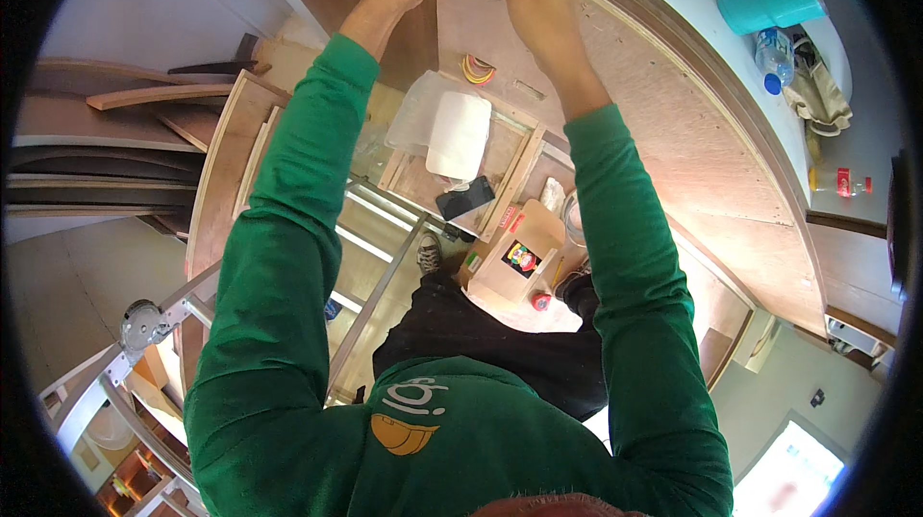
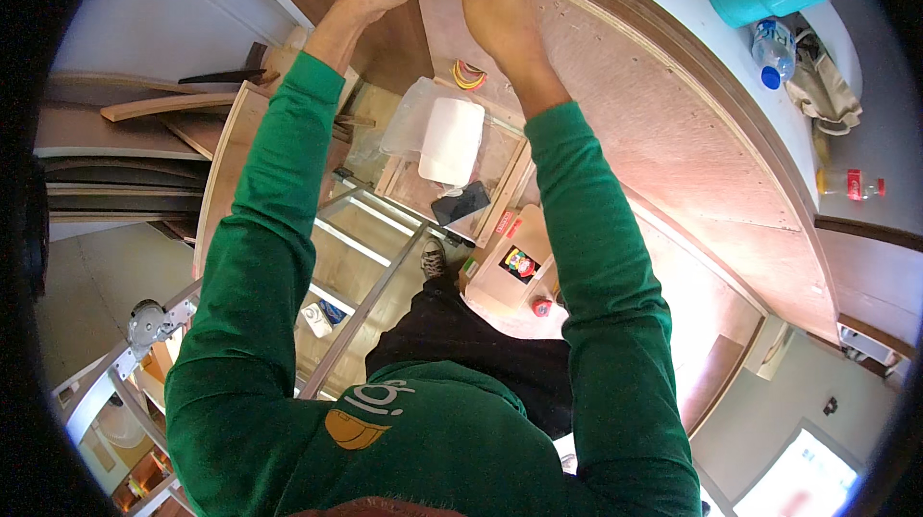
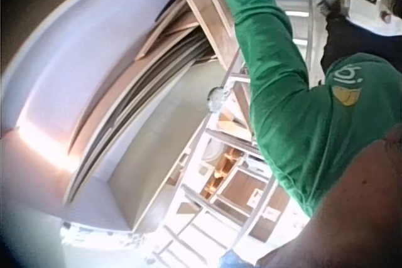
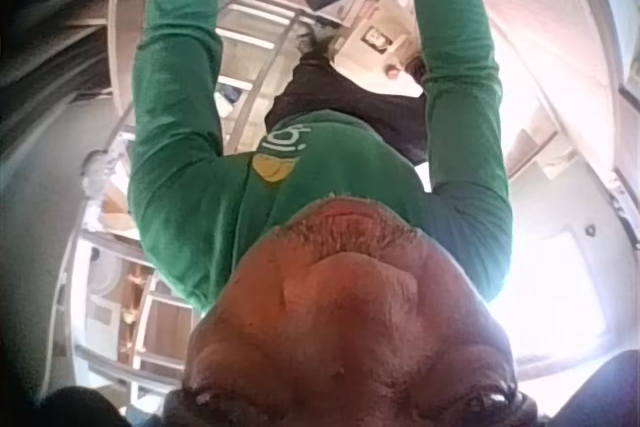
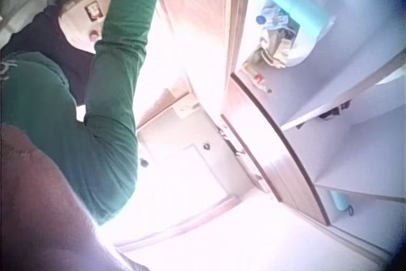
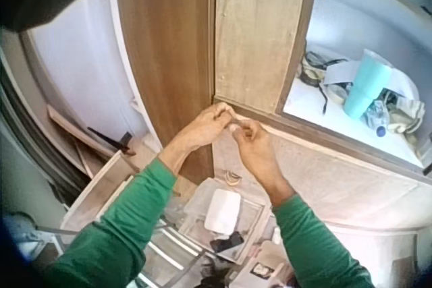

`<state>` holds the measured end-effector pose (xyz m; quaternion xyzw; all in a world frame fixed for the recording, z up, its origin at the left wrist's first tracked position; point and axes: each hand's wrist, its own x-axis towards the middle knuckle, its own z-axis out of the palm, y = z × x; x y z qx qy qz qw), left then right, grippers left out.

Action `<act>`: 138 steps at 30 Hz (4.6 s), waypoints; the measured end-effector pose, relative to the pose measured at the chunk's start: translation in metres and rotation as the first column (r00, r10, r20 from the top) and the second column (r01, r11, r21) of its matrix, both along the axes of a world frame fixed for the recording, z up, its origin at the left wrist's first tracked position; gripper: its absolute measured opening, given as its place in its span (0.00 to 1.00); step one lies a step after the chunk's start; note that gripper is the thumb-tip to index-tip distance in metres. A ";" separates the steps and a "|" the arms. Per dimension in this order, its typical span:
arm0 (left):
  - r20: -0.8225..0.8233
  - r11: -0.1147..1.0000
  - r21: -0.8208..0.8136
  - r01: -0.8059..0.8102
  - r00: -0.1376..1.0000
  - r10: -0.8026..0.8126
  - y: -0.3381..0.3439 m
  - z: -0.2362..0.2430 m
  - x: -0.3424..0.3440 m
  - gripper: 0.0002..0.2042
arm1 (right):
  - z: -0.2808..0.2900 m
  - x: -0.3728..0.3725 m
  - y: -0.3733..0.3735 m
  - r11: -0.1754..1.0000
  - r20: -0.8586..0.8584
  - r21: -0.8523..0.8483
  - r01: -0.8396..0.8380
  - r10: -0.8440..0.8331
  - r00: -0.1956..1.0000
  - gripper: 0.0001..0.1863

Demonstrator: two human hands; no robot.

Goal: The person installs a wooden cabinet door by measuring the frame, marking positions, and securing the door with screws. They use a tape measure, pencil, and power drill to align and fasten the door to the cabinet structure.

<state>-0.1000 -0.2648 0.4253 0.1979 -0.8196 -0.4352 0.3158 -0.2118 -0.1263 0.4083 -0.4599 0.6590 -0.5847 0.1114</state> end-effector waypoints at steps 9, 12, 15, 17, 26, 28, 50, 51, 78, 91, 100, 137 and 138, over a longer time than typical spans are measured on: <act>-0.143 0.894 -0.413 -0.175 0.982 0.126 0.007 0.000 -0.001 0.08 | 0.008 -0.009 0.049 0.982 0.251 0.100 -0.157 0.128 0.959 0.10; -0.133 0.896 -0.405 -0.182 0.981 0.140 0.019 -0.005 0.001 0.07 | 0.018 -0.006 0.068 0.992 -0.301 0.044 -0.118 0.126 0.945 0.08; -0.095 0.918 -0.363 -0.157 0.987 0.131 0.018 -0.002 0.011 0.07 | 0.050 -0.020 0.062 0.998 -0.810 -0.061 -0.002 -0.048 0.584 0.09; -0.053 0.928 -0.334 -0.167 0.986 0.159 0.021 0.005 0.018 0.07 | 0.076 -0.005 0.051 0.971 -0.905 -0.104 0.214 -0.181 0.384 0.17; -0.011 0.797 -0.567 -0.210 0.969 0.248 0.014 0.013 0.019 0.09 | 0.041 -0.012 -0.004 0.996 -0.585 0.081 -0.025 0.068 0.808 0.10; 0.021 0.800 -0.557 -0.224 0.959 0.283 0.007 0.015 0.025 0.09 | 0.050 -0.005 -0.017 0.993 -0.576 0.115 -0.022 0.085 0.813 0.12; 0.089 0.706 -0.661 -0.253 0.908 0.409 -0.017 0.027 0.026 0.08 | 0.048 0.012 -0.073 0.998 -0.483 0.028 0.061 -0.040 0.874 0.13; 0.106 0.708 -0.661 -0.249 0.903 0.417 -0.018 0.026 0.026 0.08 | 0.047 0.011 -0.074 0.998 -0.477 0.036 0.052 -0.029 0.878 0.13; 0.106 0.958 -0.249 -0.146 0.979 0.176 -0.031 0.016 0.031 0.07 | 0.035 -0.001 -0.074 0.999 -0.402 -0.031 -0.019 0.005 0.916 0.13; 0.078 0.977 -0.201 -0.077 0.992 0.094 -0.036 0.018 0.030 0.06 | 0.037 -0.009 -0.072 0.997 -0.462 0.068 -0.043 0.070 0.884 0.13; -0.010 0.809 -0.574 -0.128 0.989 0.150 -0.025 0.022 0.041 0.11 | 0.071 -0.018 -0.014 0.941 -0.764 0.285 0.182 0.108 0.637 0.18; 0.351 0.887 -0.458 -0.062 0.904 0.244 -0.105 -0.008 0.032 0.23 | -0.383 -0.008 0.572 0.253 0.057 0.967 0.044 -0.378 0.924 0.19; 0.342 0.892 -0.441 -0.098 0.900 0.268 -0.107 -0.010 0.029 0.24 | -0.421 0.001 0.577 0.266 0.018 0.960 0.084 -0.361 0.932 0.19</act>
